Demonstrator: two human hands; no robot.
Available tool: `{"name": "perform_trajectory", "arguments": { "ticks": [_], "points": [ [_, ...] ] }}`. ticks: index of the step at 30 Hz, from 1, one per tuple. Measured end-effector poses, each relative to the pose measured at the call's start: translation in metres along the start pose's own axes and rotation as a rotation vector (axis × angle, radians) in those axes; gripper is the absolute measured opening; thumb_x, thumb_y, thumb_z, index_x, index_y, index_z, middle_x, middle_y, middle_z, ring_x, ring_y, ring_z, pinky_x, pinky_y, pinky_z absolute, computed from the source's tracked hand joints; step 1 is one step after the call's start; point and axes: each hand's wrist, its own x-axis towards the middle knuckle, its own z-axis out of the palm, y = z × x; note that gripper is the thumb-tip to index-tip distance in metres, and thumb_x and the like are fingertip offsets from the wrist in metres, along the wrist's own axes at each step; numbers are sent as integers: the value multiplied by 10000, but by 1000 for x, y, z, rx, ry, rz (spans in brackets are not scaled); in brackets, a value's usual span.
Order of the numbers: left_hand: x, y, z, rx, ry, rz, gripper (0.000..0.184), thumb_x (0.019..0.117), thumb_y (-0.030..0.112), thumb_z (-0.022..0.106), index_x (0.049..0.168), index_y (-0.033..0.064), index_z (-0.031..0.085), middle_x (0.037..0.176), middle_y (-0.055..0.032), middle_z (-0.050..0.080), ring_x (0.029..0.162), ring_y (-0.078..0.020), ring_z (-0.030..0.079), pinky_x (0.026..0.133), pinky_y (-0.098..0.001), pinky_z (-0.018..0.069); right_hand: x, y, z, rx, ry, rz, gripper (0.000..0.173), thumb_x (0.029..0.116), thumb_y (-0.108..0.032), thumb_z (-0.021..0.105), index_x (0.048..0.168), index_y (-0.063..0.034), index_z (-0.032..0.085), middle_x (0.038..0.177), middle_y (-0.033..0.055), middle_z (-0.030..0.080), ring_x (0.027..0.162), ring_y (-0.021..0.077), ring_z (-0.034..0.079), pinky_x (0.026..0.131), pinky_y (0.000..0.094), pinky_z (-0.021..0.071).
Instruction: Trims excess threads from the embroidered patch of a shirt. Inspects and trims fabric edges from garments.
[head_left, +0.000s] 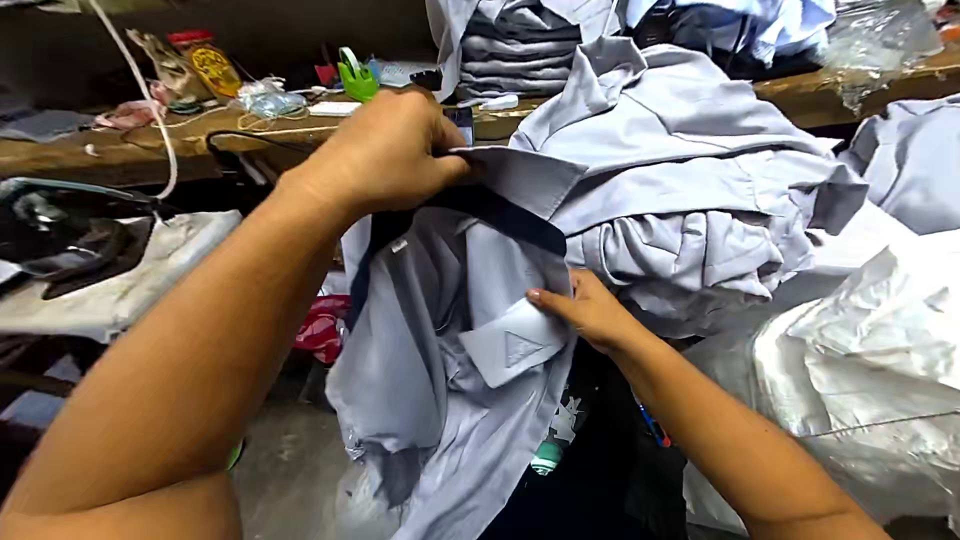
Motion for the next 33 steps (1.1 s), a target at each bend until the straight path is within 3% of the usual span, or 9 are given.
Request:
{"name": "perform_trajectory", "arguments": {
  "ticks": [4,6,10,14,17,19,21,24,33],
  "points": [
    [-10,-31,27,-327,-209,-37,260,985,235,669,774,86,694,616,36,562,539,-28,471,531,-264,393,-7,21,-30,28,106,-12,93,993,-46,593,1009,-55,684,858,-18,677,766,32,632,732,259,559],
    [-14,-42,35,-465,-363,-110,205,968,189,687,801,72,705,625,18,613,534,-23,529,528,-231,447,-14,21,-41,26,170,13,114,982,-22,589,1013,-56,693,861,-24,699,775,29,657,745,255,576],
    [-17,-55,58,-548,-488,-137,311,1034,186,584,758,91,693,621,58,604,533,22,507,514,-174,401,-23,21,-56,50,213,58,189,951,13,546,900,-98,690,776,-62,705,703,4,659,683,213,573],
    [-8,-60,88,-554,-485,18,336,1070,195,503,813,52,666,684,38,571,621,-8,493,609,-227,407,-32,28,-72,35,239,-3,220,928,11,529,898,-119,703,814,-94,724,746,-22,669,718,189,574],
    [-7,-62,121,-710,-482,205,248,1022,168,559,812,61,637,675,56,560,615,13,510,592,-195,427,-46,30,-90,39,267,-76,294,917,13,472,912,-156,712,865,-120,732,806,-33,670,760,186,573],
    [-16,-54,154,-764,-575,262,162,963,132,647,889,-5,691,737,-21,634,666,-57,575,653,-265,499,-59,28,-107,27,270,-140,328,940,-23,441,931,-190,723,899,-136,734,836,-35,668,784,184,569],
    [-28,-41,198,-681,-647,276,162,924,86,719,836,-51,719,788,-114,668,732,-158,612,703,-351,497,-72,26,-122,-3,252,-191,322,976,-78,460,945,-221,747,900,-153,736,828,-47,666,770,160,559],
    [-40,-37,243,-655,-561,382,225,946,115,694,764,-16,699,856,-97,671,837,-146,616,767,-319,485,-89,27,-131,-55,246,-186,285,979,-98,495,959,-216,754,891,-149,738,819,-45,670,768,152,558],
    [-57,-43,214,-628,-244,327,240,982,259,595,866,83,710,764,-3,669,721,-98,636,666,-337,518,-115,44,-125,-142,273,-147,186,973,-145,578,976,-232,742,881,-180,715,806,-64,649,751,129,538]
  ]
}}
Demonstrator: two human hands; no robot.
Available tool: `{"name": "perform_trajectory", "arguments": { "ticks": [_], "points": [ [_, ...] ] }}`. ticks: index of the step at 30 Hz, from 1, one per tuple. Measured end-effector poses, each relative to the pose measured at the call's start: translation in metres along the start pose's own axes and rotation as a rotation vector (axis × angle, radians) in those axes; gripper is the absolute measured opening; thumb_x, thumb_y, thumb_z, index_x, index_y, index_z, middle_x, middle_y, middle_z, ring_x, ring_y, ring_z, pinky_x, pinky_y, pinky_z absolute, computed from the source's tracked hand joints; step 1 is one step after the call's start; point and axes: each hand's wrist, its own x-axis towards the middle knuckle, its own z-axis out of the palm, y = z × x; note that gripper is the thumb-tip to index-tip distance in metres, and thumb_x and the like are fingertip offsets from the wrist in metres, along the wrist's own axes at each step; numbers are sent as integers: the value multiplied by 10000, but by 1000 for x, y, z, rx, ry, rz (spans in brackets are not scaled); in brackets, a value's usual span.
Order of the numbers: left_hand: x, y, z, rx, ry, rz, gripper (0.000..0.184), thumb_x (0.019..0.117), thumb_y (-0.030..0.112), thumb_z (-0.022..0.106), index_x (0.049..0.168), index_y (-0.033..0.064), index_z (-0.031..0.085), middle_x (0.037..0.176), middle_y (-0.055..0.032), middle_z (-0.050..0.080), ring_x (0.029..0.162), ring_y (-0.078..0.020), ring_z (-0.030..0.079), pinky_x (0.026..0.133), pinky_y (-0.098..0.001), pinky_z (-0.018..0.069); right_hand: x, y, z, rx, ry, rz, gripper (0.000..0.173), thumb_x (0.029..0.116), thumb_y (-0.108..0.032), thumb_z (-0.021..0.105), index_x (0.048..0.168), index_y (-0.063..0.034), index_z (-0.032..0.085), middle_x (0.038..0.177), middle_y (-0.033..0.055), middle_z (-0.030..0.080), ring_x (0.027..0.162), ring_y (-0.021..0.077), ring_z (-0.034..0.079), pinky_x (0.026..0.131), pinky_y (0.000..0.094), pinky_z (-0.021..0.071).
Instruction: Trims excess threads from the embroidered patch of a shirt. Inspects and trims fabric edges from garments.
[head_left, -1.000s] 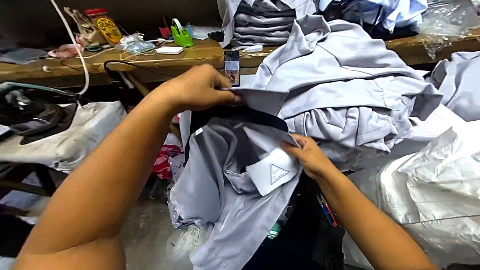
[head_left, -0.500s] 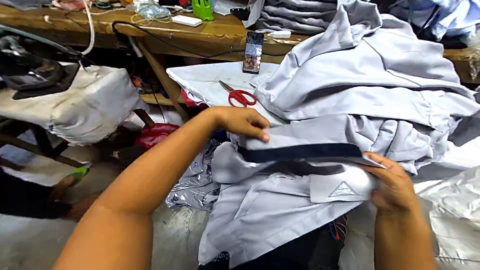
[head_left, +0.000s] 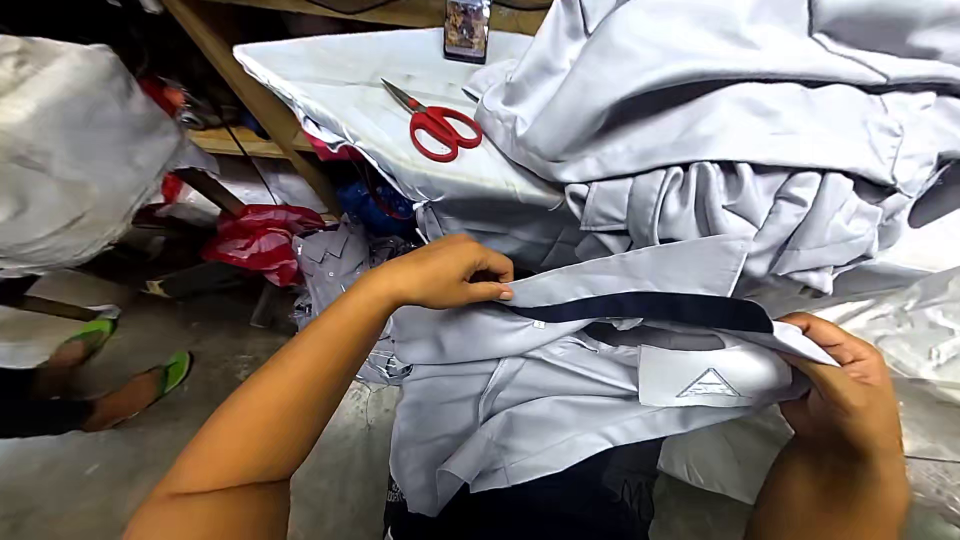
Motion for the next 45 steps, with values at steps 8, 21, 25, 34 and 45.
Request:
{"name": "perform_trajectory", "arguments": {
  "ticks": [8,21,25,34,45],
  "points": [
    [-15,36,26,121,609,-340,261,1009,279,583,1009,35,677,922,-101,620,742,-204,563,653,-408,468,22,-22,53,-120,180,132,197,892,-29,604,951,-208,658,788,-178,682,709,-64,636,659,158,562],
    [-53,74,118,-1160,1040,-751,200,979,2,421,1052,98,580,845,12,750,726,-99,733,670,-288,638,53,-21,100,-192,-503,-38,274,1052,-161,495,1094,-3,715,928,38,739,786,61,689,694,262,599],
    [-85,49,126,-1032,1115,-954,235,932,-53,390,1074,80,522,812,29,703,683,-58,698,628,-247,612,2,35,48,-969,-233,301,300,994,-328,641,1027,-36,702,830,164,680,709,366,672,595,601,519],
    [-96,58,137,-841,658,-1014,54,976,71,627,993,39,667,822,54,727,766,-27,701,752,-254,605,-101,120,36,-1042,-158,482,320,958,-109,627,1205,95,632,1165,361,621,989,545,658,775,688,526],
    [-59,81,152,-1701,1029,-627,327,1114,161,244,1181,97,558,1023,-76,758,946,-176,749,856,-366,627,-45,33,130,27,-146,44,517,965,-415,691,1303,-34,602,853,-93,629,665,-80,508,589,120,454]
  ]
}}
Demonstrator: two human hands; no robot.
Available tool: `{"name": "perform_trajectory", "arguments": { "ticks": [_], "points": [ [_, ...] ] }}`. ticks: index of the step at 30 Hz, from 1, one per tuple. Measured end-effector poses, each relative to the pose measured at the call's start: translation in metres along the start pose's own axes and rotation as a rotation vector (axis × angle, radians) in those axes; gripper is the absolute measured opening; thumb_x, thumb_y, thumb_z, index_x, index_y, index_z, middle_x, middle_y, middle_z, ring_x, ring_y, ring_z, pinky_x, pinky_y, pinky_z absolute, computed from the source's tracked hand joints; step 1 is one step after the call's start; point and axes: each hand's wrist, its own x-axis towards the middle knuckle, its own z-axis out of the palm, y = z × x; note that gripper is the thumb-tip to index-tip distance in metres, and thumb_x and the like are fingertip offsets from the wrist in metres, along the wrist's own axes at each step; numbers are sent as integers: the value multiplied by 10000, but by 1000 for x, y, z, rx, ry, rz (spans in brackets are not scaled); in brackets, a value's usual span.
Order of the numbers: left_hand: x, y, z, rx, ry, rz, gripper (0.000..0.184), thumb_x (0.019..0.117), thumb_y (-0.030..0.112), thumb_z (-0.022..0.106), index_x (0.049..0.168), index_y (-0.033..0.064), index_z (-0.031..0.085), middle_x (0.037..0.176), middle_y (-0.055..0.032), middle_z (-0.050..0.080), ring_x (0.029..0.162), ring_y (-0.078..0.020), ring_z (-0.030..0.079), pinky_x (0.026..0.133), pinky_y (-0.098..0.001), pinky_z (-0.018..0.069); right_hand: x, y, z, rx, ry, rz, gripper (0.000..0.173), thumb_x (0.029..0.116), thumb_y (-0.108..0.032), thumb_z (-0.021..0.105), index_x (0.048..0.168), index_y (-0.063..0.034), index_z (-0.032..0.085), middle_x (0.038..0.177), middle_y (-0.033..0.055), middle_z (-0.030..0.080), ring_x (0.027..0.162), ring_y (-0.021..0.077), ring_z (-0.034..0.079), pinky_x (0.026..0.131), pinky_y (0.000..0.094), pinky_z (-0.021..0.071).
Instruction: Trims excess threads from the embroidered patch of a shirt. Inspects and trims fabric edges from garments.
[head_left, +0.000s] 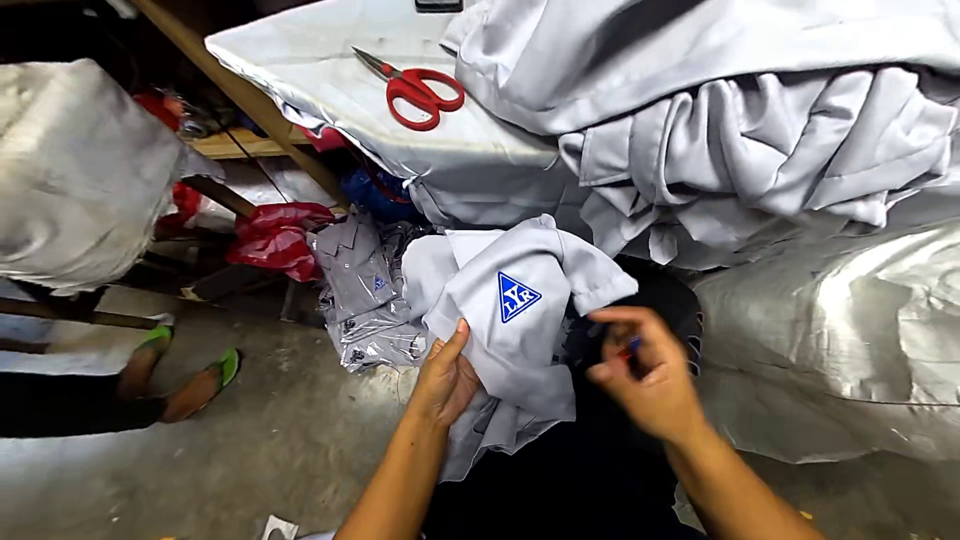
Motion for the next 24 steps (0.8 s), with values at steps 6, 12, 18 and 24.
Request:
{"name": "perform_trajectory", "arguments": {
  "ticks": [6,12,18,24],
  "points": [
    [-7,-12,8,76,-36,-53,451,1077,435,312,1273,71,493,1085,-40,729,1013,-146,712,883,-339,594,16,5,54,-456,-396,-107,553,859,-249,662,1399,-133,647,670,91,672,551,277,627,521,516,483],
    [-4,-10,26,345,110,34,150,1060,33,444,1148,8,562,945,-49,750,892,-127,738,865,-315,612,7,-2,8,-393,-334,-41,354,942,-272,669,1226,-61,673,877,67,702,688,157,636,611,369,547],
    [4,-15,38,418,-33,140,126,1015,3,513,1055,18,631,918,-26,753,886,-111,733,874,-326,609,11,-1,-15,-517,-125,-105,285,997,-303,643,1131,-68,735,927,44,706,758,69,615,673,218,514],
    [7,-20,44,425,-56,185,113,1001,-8,540,1038,28,640,911,-15,753,882,-96,730,874,-312,605,15,2,-17,-544,-19,-136,278,959,-292,695,1123,-76,761,972,40,730,877,78,666,777,221,553]
  ]
}}
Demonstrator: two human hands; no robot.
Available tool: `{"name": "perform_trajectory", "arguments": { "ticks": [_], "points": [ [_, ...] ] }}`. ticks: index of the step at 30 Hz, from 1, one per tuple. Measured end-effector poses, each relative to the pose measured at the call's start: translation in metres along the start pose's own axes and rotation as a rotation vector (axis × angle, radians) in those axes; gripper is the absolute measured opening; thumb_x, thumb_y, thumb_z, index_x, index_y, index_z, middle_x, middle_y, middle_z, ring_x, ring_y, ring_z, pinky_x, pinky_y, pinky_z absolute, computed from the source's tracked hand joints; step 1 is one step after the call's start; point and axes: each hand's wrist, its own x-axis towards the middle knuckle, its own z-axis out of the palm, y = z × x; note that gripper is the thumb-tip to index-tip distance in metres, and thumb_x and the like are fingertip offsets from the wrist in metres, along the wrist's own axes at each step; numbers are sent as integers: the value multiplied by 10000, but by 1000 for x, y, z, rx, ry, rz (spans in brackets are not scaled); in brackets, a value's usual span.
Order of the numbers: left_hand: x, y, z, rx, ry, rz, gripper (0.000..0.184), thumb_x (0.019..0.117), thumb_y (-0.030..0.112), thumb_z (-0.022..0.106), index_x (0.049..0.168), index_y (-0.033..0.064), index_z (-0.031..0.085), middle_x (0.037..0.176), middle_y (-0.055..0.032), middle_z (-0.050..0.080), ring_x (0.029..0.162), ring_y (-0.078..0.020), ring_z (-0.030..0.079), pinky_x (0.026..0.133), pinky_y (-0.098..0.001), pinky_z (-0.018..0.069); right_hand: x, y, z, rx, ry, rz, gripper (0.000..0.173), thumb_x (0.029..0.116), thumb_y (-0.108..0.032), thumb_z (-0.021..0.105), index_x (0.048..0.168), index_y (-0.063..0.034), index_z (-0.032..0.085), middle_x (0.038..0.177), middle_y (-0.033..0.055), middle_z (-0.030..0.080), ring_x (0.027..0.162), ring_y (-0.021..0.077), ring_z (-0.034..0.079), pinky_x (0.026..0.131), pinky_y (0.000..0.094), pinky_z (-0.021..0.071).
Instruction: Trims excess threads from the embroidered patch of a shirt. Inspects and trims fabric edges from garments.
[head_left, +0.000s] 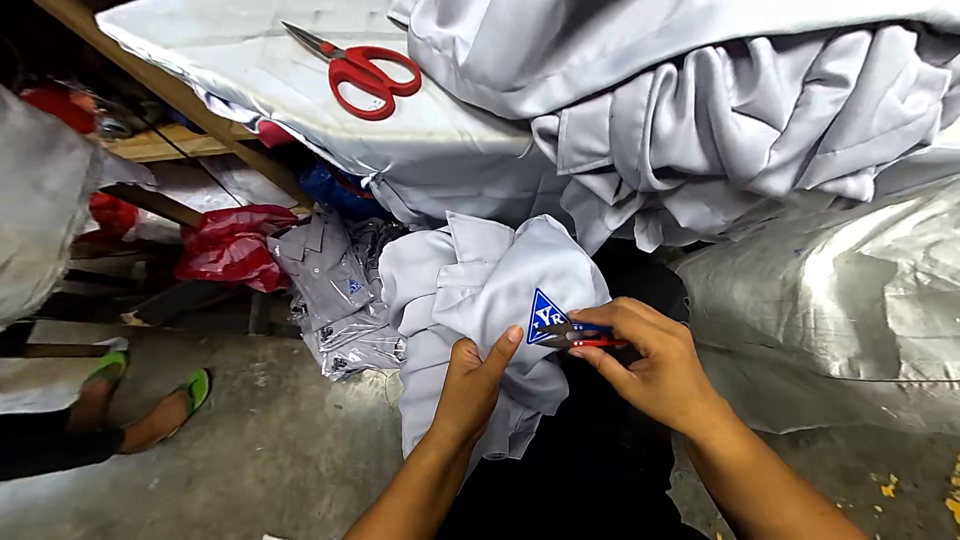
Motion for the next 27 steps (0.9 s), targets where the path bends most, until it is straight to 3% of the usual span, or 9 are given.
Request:
{"name": "perform_trajectory", "arguments": {
  "ticks": [4,13,17,21,27],
  "points": [
    [0,-2,0,4,6,-4,117,1003,-5,538,1027,34,645,907,-13,753,882,-97,731,873,-314,606,1,2,-1,-8,10,-5,267,943,-295,708,1064,-63,763,947,24,734,846,65,627,761,203,501],
    [-2,-4,1,14,17,19,113,997,-12,552,1032,40,646,915,-4,754,892,-87,729,872,-304,606,1,8,7,39,41,22,246,946,-273,712,1059,-60,764,993,40,739,881,51,653,773,180,523],
    [-1,-8,3,8,49,20,109,995,-13,553,1021,35,648,906,-5,754,878,-87,729,867,-300,604,-2,7,12,110,54,60,253,938,-248,724,1061,-29,752,987,52,737,851,15,641,745,138,512],
    [-2,-9,6,-10,92,31,96,994,-8,557,1015,34,641,893,-9,751,864,-94,731,853,-307,611,-5,6,19,222,100,151,278,918,-226,742,1060,13,732,937,40,706,726,-46,564,630,91,461],
    [-1,-13,6,-22,129,32,108,980,-25,569,969,23,665,861,-28,753,830,-104,735,821,-310,618,-6,5,22,190,141,124,240,914,-197,747,1022,18,745,939,60,714,749,-37,587,645,86,472]
  ]
}}
